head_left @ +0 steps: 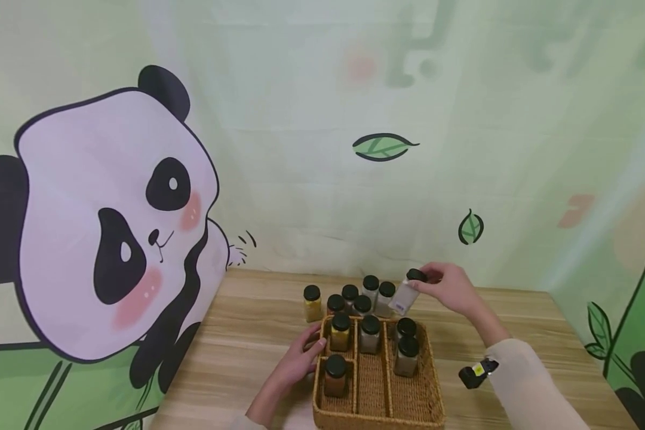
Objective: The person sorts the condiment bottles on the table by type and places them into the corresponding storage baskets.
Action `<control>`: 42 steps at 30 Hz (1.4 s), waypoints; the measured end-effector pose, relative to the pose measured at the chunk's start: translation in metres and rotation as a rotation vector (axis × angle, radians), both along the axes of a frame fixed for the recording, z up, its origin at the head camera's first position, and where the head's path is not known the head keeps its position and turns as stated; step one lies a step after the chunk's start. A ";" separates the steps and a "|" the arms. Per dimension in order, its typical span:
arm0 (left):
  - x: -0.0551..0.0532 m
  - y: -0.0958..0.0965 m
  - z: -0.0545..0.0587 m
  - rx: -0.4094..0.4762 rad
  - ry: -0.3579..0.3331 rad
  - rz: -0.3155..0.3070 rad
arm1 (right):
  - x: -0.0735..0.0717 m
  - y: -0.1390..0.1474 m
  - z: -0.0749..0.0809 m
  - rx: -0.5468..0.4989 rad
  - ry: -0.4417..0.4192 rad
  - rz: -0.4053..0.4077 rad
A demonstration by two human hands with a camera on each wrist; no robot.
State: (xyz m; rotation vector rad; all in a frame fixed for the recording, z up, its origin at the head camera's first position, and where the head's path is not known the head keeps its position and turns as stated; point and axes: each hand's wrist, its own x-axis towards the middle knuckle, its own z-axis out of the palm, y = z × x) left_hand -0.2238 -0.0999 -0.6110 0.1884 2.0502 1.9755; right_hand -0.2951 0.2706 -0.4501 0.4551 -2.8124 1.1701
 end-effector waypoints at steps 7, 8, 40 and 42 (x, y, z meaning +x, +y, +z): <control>-0.001 0.000 0.000 -0.011 0.007 0.000 | 0.006 0.000 0.006 -0.044 -0.054 0.024; 0.000 0.000 0.001 -0.009 0.006 0.000 | 0.006 -0.001 0.006 -0.052 -0.059 0.029; 0.002 0.001 0.000 0.001 0.038 -0.006 | 0.027 -0.021 0.016 -0.045 -0.029 0.154; 0.002 0.001 0.000 0.002 0.036 -0.005 | 0.028 -0.022 0.016 -0.042 -0.034 0.155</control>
